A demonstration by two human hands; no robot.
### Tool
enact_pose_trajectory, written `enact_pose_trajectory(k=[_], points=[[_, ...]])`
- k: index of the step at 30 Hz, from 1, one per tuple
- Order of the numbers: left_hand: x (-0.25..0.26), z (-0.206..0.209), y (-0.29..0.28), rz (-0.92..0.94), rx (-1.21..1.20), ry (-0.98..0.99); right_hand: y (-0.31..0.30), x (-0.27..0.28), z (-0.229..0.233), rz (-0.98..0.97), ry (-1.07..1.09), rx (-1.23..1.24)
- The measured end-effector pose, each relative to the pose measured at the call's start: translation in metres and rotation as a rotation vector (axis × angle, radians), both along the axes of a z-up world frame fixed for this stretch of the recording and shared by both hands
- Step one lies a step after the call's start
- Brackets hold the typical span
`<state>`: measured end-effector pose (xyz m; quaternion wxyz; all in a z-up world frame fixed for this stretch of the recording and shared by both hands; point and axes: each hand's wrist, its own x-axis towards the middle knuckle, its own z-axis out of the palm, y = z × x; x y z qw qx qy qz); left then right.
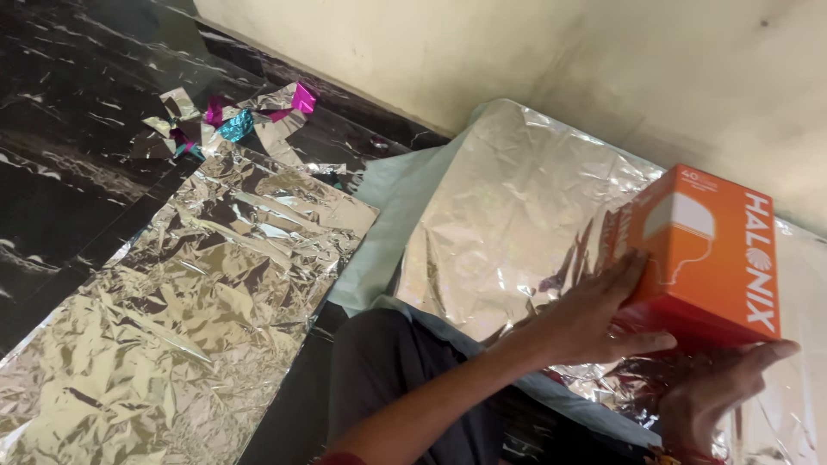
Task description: The person wraps a small orange box with silver and teal metallic foil. They smooth the foil over the box, cut tape with scissors, and apply tape to secure the foil. The wrapped box remains on the cushioned surface.
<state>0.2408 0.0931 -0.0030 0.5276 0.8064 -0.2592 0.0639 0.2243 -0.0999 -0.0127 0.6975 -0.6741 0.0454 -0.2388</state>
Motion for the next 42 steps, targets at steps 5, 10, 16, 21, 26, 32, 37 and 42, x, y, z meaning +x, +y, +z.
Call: enact_pose_trajectory(k=[5, 10, 16, 21, 26, 32, 37, 42], points=[[-0.003, -0.006, -0.001, 0.012, -0.048, -0.016, -0.002, -0.001, -0.004, -0.102, 0.008, -0.059], [-0.002, -0.003, 0.001, 0.023, -0.046, 0.003, 0.001, -0.001, -0.003, -0.138, -0.053, -0.090], [-0.003, 0.009, 0.007, -0.032, -0.198, 0.086, 0.011, 0.000, 0.007, -0.218, 0.028, -0.003], [-0.008, 0.020, 0.012, 0.003, -0.197, 0.379, 0.019, -0.001, 0.016, -0.211, 0.023, 0.113], [-0.010, 0.024, 0.011, 0.011, -0.204, 0.334, 0.021, -0.003, 0.024, -0.217, 0.068, 0.135], [-0.002, 0.025, 0.017, 0.180, -0.408, 0.226, -0.035, -0.017, 0.017, -0.174, -0.079, 0.077], [-0.044, 0.018, 0.057, 0.521, -0.366, 0.000, -0.155, -0.051, 0.009, -0.555, -0.093, -0.699], [-0.056, 0.011, 0.161, 1.212, 0.729, -0.052, -0.250, -0.064, 0.003, -0.523, 0.323, -0.680]])
